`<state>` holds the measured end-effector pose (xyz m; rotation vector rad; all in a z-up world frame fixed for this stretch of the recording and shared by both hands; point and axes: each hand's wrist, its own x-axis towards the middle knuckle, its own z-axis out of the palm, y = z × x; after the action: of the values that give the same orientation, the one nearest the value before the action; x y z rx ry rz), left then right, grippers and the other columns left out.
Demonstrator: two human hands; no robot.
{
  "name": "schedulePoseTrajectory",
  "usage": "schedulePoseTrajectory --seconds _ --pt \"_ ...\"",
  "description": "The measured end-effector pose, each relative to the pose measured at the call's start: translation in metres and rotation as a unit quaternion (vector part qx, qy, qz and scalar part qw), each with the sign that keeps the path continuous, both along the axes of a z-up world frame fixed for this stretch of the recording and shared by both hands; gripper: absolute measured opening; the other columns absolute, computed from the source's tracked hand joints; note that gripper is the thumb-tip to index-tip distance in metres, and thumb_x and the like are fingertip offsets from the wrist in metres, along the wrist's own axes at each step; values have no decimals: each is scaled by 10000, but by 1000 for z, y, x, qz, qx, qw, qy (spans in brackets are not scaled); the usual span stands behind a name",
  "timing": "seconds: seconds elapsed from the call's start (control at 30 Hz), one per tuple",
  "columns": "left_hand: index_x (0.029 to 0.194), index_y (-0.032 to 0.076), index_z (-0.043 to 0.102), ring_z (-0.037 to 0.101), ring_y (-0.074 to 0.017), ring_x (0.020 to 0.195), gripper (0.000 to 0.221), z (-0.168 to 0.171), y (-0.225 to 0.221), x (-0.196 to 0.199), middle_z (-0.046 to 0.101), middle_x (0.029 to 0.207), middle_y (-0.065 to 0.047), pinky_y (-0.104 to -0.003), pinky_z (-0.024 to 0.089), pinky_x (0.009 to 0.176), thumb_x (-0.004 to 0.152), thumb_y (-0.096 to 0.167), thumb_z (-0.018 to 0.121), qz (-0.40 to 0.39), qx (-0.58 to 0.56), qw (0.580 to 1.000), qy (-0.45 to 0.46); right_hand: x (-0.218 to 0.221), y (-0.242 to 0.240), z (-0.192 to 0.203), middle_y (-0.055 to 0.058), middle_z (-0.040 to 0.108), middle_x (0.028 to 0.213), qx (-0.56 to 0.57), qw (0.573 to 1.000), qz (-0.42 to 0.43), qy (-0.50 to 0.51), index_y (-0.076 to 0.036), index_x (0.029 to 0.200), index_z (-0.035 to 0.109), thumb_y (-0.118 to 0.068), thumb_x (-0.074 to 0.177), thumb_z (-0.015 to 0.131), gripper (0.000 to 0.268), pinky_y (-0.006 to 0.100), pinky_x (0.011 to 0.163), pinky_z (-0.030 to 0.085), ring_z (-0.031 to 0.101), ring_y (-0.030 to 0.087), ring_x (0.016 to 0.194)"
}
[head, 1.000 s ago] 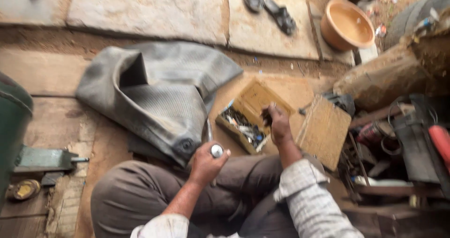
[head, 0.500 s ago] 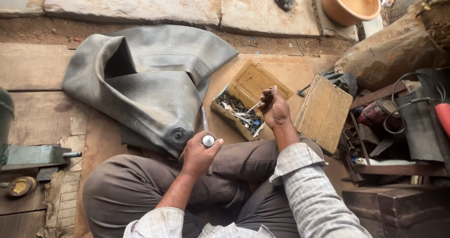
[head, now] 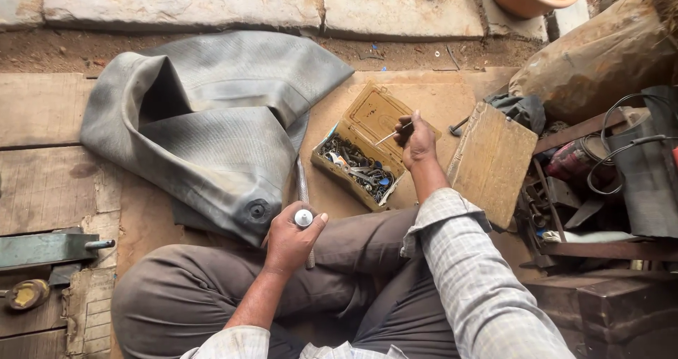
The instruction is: Patching a hole in a rubber inner tube by scraping the surface and applying a patch.
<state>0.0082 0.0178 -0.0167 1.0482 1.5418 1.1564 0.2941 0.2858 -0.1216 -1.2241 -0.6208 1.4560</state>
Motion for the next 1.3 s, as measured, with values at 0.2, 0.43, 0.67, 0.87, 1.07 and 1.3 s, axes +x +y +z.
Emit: schedulePoseTrajectory --seconds 0.2,0.43,0.67,0.87,1.07,1.3 --pt "785 56 667 577 -49 644 183 -2 2 2 632 688 22 -262 501 589 846 163 801 -4 9 1000 -2 -2 -17 46 89 630 825 52 995 -73 49 -45 960 633 -388 1069 505 382 347 672 544 601 191 738" --pt "875 73 687 580 -32 658 133 6 -6 -1 645 713 42 -247 497 587 860 154 792 21 22 999 -43 -20 -102 88 102 663 789 154 977 109 -98 -34 920 678 -333 1103 512 387 339 647 524 613 186 676" --pt "1029 70 690 544 -46 670 209 25 -18 -15 613 745 38 -248 463 589 864 167 775 27 36 994 -102 -66 -192 100 123 728 868 140 770 390 -485 -22 964 742 -313 981 666 301 361 733 540 674 215 787" --pt "1095 81 653 588 -65 766 240 47 -34 -24 624 814 33 -236 505 715 949 270 627 -26 81 982 -168 -61 -207 102 121 716 862 54 841 386 -376 -12 953 724 -293 982 680 286 345 734 560 677 206 769" --pt "1054 46 676 532 -89 741 224 20 -41 -16 591 799 -1 -245 460 683 1024 231 554 -42 64 958 -276 -63 -223 98 125 743 1044 5 950 311 -29 -36 1119 684 -158 969 641 198 400 863 609 756 260 920" --pt "1036 36 696 549 -86 765 195 17 -53 -18 653 838 -17 -249 483 710 1000 194 586 -57 22 969 -237 -99 -243 143 160 758 1000 5 955 277 108 -64 1113 635 -147 953 628 180 435 806 616 766 294 909"
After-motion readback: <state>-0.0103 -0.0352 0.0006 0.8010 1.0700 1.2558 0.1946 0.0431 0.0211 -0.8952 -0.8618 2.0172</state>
